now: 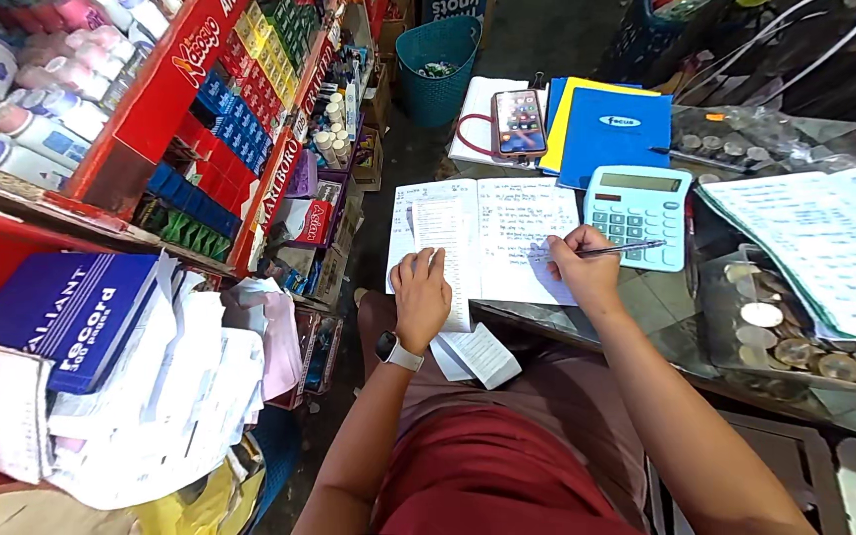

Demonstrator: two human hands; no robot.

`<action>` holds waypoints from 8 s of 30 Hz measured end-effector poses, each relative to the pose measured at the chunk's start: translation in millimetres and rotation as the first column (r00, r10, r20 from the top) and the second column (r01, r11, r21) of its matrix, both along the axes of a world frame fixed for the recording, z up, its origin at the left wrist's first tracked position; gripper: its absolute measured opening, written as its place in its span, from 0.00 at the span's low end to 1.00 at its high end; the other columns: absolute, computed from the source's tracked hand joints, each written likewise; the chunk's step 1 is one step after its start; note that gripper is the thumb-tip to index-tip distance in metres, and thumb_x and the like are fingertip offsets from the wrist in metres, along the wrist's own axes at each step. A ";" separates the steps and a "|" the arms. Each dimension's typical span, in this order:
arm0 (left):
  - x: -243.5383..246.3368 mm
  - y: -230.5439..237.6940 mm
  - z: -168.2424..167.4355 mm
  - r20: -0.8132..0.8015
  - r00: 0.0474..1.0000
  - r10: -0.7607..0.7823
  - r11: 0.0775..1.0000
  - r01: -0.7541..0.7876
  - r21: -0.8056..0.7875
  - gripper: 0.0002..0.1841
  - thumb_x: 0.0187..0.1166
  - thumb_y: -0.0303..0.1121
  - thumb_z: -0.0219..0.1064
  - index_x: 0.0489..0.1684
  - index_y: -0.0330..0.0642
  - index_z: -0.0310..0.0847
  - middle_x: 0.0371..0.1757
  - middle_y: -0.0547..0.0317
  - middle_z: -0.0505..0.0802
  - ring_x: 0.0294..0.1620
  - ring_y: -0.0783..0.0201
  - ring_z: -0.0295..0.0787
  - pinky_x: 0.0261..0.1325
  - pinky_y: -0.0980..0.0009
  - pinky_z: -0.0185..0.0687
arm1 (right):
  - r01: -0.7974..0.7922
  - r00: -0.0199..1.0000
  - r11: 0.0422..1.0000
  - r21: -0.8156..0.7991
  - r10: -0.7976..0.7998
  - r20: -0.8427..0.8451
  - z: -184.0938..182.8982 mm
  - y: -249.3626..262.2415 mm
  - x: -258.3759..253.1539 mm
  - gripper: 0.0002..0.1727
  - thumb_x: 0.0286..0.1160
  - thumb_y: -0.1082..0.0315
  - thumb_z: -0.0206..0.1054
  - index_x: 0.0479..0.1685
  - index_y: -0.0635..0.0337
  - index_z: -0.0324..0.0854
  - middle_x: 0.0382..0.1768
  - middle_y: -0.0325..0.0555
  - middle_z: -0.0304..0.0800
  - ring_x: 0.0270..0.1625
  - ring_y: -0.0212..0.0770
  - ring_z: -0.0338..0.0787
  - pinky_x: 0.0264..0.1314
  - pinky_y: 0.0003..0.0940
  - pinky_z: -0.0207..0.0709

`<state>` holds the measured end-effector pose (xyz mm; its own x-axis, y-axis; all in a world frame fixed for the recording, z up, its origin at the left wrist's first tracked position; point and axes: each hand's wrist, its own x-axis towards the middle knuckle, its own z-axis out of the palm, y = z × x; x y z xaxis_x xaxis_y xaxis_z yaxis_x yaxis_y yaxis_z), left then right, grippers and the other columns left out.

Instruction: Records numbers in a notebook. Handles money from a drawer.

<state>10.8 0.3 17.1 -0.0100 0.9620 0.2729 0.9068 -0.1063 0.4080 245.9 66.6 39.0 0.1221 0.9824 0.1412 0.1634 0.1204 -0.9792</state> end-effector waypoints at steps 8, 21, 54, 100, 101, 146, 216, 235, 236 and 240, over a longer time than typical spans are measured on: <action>0.0 -0.1 1.9 -0.007 1.000 -0.002 1.000 0.002 -0.008 0.23 0.79 0.29 0.56 0.73 0.46 0.84 0.75 0.48 0.85 0.76 0.39 0.76 0.75 0.37 0.63 | 0.007 1.000 1.000 -0.014 -0.007 -0.003 0.6 0.0 -0.4 0.16 0.73 0.76 0.66 0.22 0.50 0.66 0.12 0.26 0.74 0.12 0.22 0.77 0.17 0.18 0.76; 0.3 -0.6 1.6 -0.016 1.000 0.001 1.000 -0.001 -0.002 0.24 0.79 0.28 0.55 0.73 0.46 0.84 0.75 0.49 0.85 0.77 0.40 0.75 0.75 0.37 0.62 | 0.018 1.000 1.000 0.007 -0.018 -0.011 1.5 -1.2 -0.6 0.17 0.73 0.78 0.65 0.21 0.49 0.65 0.11 0.26 0.74 0.11 0.22 0.77 0.16 0.18 0.76; -3.4 -0.9 -2.6 -0.020 1.000 0.003 0.999 -0.002 0.035 0.25 0.79 0.29 0.54 0.74 0.45 0.84 0.75 0.46 0.85 0.77 0.37 0.74 0.74 0.34 0.61 | 0.006 0.993 0.997 0.081 -0.015 0.116 -9.1 -0.7 -1.8 0.19 0.72 0.76 0.66 0.17 0.52 0.62 0.12 0.31 0.69 0.13 0.23 0.70 0.18 0.18 0.68; -3.0 -0.6 0.1 -0.018 1.000 -0.006 1.000 0.005 -0.014 0.25 0.79 0.28 0.54 0.75 0.44 0.83 0.76 0.45 0.83 0.78 0.35 0.73 0.74 0.32 0.59 | 0.043 0.988 0.991 0.124 -0.060 0.141 -10.1 0.8 6.4 0.19 0.70 0.76 0.64 0.17 0.51 0.61 0.12 0.30 0.64 0.14 0.23 0.66 0.19 0.18 0.64; -3.1 -0.8 0.2 -0.018 1.000 -0.007 1.000 0.007 -0.017 0.25 0.79 0.28 0.54 0.75 0.44 0.83 0.76 0.45 0.83 0.78 0.35 0.73 0.74 0.32 0.59 | 0.047 0.988 0.991 0.127 -0.065 0.143 -10.3 0.8 6.2 0.19 0.70 0.76 0.64 0.17 0.52 0.61 0.12 0.30 0.63 0.14 0.23 0.66 0.19 0.17 0.64; -5.1 -1.1 -1.9 -0.038 0.999 -0.001 1.000 0.002 0.023 0.25 0.78 0.29 0.53 0.74 0.44 0.83 0.75 0.44 0.84 0.77 0.34 0.74 0.74 0.33 0.60 | 0.096 0.986 0.985 0.142 -0.114 0.124 -12.3 0.9 11.1 0.18 0.71 0.75 0.63 0.17 0.51 0.61 0.13 0.30 0.64 0.14 0.23 0.66 0.19 0.17 0.64; 3.2 -3.7 -2.7 0.034 0.999 0.029 0.997 -0.031 0.065 0.22 0.76 0.28 0.59 0.67 0.48 0.89 0.65 0.43 0.90 0.73 0.37 0.79 0.76 0.37 0.64 | 0.045 0.999 0.998 -0.034 -0.045 0.001 3.4 -0.6 -17.3 0.18 0.74 0.77 0.63 0.20 0.50 0.64 0.11 0.27 0.71 0.11 0.23 0.75 0.17 0.19 0.74; -1.7 -5.9 -4.6 0.015 1.000 -0.022 0.998 0.021 0.066 0.23 0.82 0.43 0.60 0.71 0.45 0.86 0.68 0.42 0.88 0.75 0.35 0.77 0.78 0.35 0.61 | -0.006 0.999 0.996 -0.088 0.002 -0.040 7.8 -3.4 -16.8 0.16 0.79 0.75 0.65 0.24 0.55 0.67 0.13 0.32 0.77 0.12 0.25 0.78 0.17 0.21 0.77; -2.0 -5.9 -4.5 0.011 1.000 -0.020 0.998 0.019 0.067 0.23 0.82 0.43 0.60 0.71 0.46 0.86 0.68 0.42 0.88 0.75 0.35 0.77 0.78 0.35 0.61 | -0.014 1.000 0.995 -0.099 0.013 -0.009 8.8 -2.9 -17.4 0.16 0.79 0.75 0.65 0.23 0.55 0.66 0.13 0.32 0.75 0.11 0.25 0.76 0.16 0.20 0.75; -2.9 -5.8 -5.9 -0.001 1.000 -0.018 0.997 0.018 0.074 0.23 0.82 0.44 0.61 0.71 0.46 0.86 0.67 0.42 0.89 0.75 0.35 0.77 0.78 0.35 0.61 | -0.046 0.996 0.997 -0.063 0.050 0.069 7.6 -1.9 -19.9 0.17 0.78 0.74 0.65 0.22 0.54 0.65 0.12 0.33 0.73 0.12 0.25 0.76 0.17 0.21 0.75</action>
